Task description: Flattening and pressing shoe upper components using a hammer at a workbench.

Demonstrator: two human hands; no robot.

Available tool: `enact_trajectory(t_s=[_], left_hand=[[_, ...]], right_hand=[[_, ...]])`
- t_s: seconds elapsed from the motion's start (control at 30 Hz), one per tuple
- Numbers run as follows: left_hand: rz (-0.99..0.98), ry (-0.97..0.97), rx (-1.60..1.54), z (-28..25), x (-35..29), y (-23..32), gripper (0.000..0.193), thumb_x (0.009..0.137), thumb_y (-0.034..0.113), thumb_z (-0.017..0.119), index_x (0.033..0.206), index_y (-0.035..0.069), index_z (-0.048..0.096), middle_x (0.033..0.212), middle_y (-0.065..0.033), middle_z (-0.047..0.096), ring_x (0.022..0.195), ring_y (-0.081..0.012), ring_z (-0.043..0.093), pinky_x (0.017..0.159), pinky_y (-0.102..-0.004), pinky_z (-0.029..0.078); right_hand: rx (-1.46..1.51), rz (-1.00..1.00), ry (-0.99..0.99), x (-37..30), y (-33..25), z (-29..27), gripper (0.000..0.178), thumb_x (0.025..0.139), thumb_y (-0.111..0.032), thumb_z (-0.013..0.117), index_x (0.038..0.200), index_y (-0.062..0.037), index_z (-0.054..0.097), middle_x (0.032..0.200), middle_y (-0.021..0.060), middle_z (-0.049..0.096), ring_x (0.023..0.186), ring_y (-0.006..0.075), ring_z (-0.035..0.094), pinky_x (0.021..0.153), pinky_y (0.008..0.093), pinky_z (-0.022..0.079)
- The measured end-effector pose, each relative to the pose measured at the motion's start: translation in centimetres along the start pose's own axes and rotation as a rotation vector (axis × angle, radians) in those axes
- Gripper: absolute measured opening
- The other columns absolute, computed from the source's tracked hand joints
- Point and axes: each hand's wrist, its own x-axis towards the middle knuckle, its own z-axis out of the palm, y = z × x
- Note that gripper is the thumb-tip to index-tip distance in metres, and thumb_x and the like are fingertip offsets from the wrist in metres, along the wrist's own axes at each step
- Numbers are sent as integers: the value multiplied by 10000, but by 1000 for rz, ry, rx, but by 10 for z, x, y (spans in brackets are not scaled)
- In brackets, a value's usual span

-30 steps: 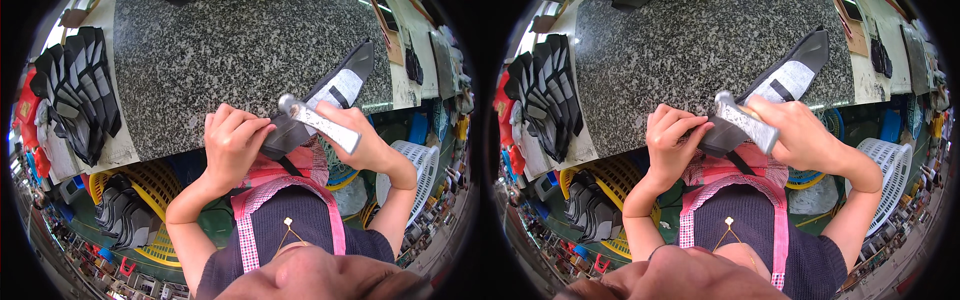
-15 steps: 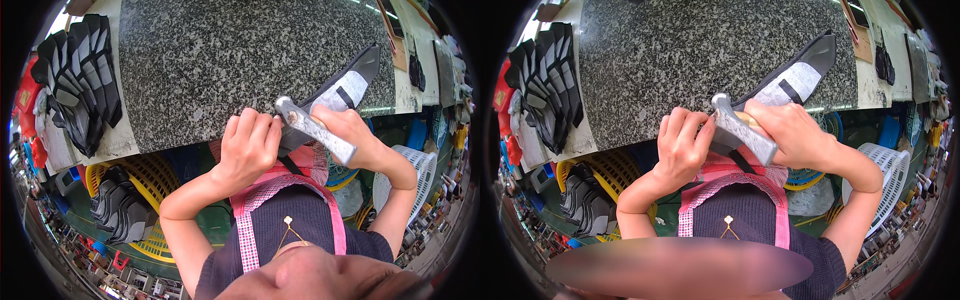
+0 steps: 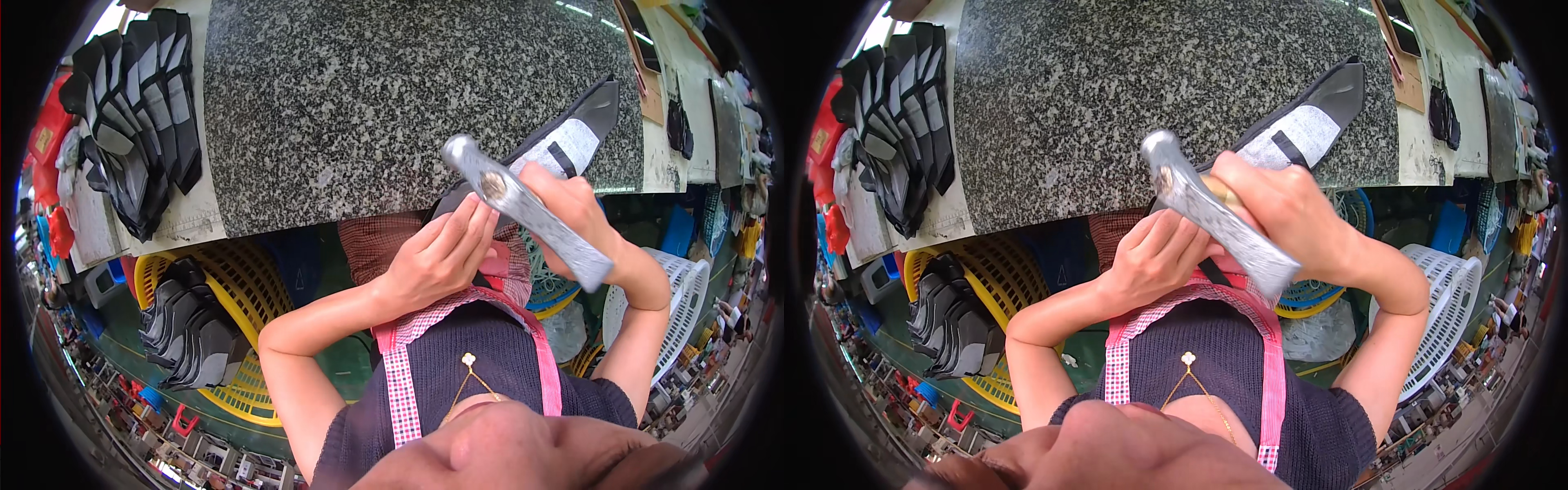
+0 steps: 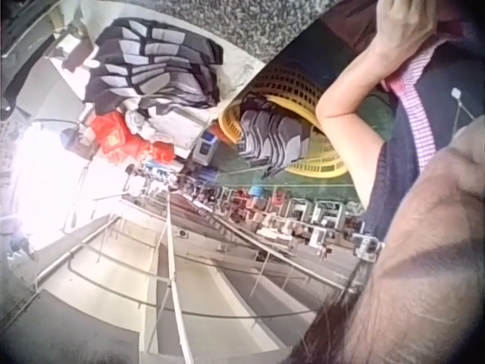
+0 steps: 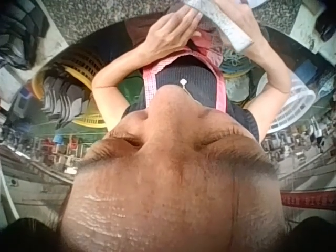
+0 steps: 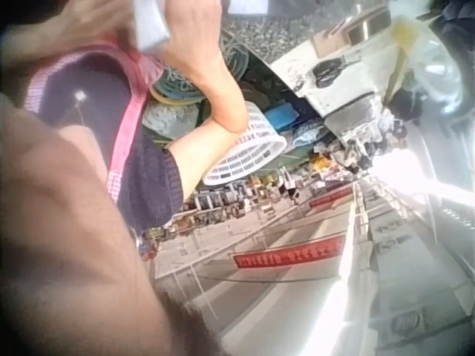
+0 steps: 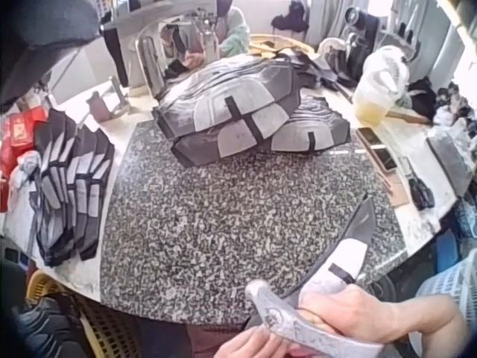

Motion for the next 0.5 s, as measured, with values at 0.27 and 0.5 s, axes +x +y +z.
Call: enact_trajectory(t_s=[0.27,0.5], left_hand=[[-3,123,97,6,22,-9,410,819,198,596,1183,14,644,942,-51,569,882,-203,587,682,-298,462],[-745,601,-423,-122,16,-115,212,891,45,675,1096,45,730,880,-67,633,812,-182,574,760,-298,471]], right_hand=[[92,160,130,-6,18,3,302,886,-12,572,1176,71,579,939,212,633,796,379,663,688,398,511],[857,106,814,-60,58,-30,447,1024,-546,458,1073,-103,485,672,-61,308,470,21,235,373,183,164]])
